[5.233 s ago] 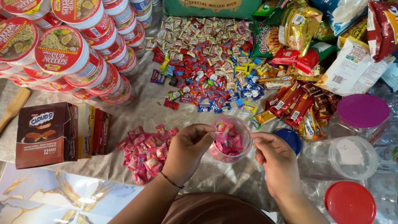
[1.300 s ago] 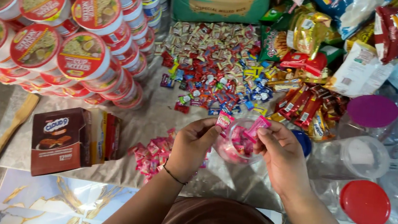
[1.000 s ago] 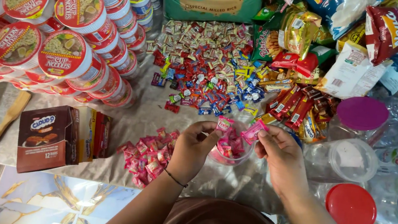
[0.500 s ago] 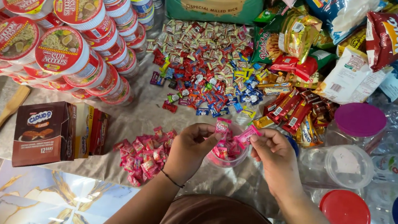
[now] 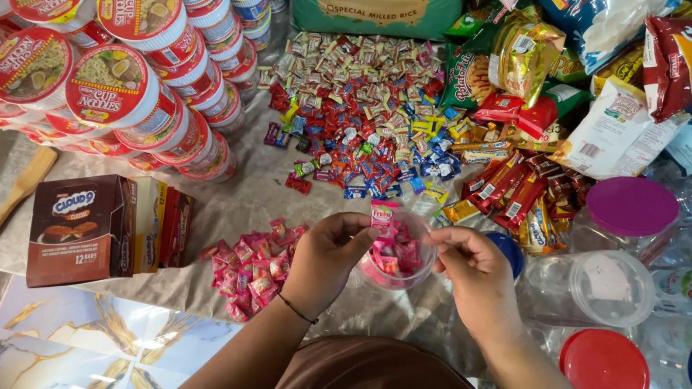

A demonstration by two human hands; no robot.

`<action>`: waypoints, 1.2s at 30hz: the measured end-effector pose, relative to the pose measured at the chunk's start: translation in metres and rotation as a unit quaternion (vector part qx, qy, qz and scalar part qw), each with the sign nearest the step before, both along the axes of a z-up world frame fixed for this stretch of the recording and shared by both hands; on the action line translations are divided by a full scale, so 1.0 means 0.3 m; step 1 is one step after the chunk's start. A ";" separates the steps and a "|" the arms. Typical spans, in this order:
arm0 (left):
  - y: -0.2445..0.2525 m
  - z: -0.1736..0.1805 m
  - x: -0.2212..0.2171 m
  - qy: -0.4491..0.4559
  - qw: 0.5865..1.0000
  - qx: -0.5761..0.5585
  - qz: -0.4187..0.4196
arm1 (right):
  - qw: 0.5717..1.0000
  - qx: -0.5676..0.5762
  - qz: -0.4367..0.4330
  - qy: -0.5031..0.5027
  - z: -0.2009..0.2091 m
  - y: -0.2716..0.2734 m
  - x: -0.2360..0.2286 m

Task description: The person picks up pink-wrapped candies from a pile on a table and places them into a clear plastic container. The table is covered with various food items including instant noodles, rice, and other snacks. The person continues this repetitive sorting action throughout the clip.

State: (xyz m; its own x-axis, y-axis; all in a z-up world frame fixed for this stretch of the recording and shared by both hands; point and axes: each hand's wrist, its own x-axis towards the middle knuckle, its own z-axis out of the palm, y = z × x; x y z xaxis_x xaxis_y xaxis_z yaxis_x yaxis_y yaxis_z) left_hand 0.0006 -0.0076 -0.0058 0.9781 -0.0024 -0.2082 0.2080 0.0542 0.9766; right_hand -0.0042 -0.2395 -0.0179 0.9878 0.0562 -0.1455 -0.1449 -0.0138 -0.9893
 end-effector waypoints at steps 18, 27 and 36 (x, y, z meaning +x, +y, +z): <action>0.002 0.054 -0.006 -0.071 0.989 0.129 -0.003 | 0.997 0.074 -0.028 0.026 -0.019 -0.025 -0.007; -0.004 0.147 0.035 -0.214 0.866 0.438 -0.113 | 0.997 0.060 -0.043 0.026 -0.004 -0.037 -0.024; -0.032 0.125 0.043 -0.265 0.844 0.445 -0.138 | 0.996 0.050 -0.063 0.034 0.012 -0.037 -0.047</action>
State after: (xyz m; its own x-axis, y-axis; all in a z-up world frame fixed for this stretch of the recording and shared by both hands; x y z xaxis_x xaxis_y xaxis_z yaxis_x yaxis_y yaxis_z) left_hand 0.0135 -0.0173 0.0316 0.9224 -0.3185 0.2184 -0.3856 -0.7290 0.5655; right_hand -0.0183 -0.2508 -0.0144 0.9760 -0.0499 -0.2122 -0.2060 0.1064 -0.9727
